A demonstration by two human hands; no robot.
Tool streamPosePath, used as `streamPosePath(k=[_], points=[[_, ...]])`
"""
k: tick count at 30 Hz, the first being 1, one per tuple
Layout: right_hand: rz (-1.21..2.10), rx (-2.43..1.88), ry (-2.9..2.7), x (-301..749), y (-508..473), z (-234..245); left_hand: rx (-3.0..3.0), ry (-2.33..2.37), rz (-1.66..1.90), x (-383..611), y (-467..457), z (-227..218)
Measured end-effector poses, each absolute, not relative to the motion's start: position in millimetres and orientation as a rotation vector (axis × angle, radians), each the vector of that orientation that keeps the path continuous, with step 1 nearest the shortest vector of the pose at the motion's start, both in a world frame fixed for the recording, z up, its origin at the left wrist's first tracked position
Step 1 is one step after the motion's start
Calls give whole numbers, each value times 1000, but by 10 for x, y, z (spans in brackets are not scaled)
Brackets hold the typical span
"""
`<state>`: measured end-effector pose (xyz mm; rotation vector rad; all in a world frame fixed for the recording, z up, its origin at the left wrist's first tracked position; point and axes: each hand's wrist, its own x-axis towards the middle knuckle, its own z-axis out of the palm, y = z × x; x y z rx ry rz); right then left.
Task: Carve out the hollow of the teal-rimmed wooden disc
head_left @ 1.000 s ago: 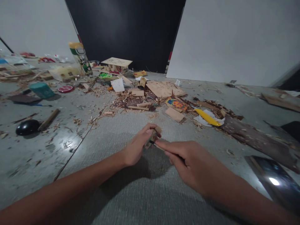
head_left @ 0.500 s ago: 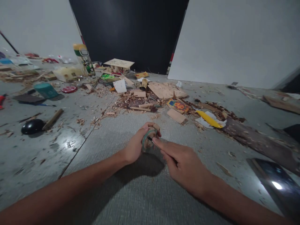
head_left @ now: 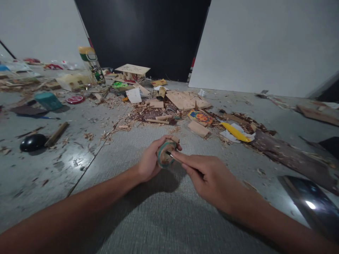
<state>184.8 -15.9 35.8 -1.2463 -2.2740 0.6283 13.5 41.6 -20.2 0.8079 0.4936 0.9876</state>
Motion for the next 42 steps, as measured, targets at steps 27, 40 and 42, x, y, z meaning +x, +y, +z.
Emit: streamPosePath(k=[27, 40, 42], points=[[165, -1340, -2545, 1858, -340, 399, 1175, 594, 990, 173, 348, -199], [215, -1243, -2475, 1815, -280, 244, 1078, 635, 1021, 166, 318, -177], [219, -1203, -2430, 1812, -269, 187, 1042, 618, 1035, 163, 325, -181]])
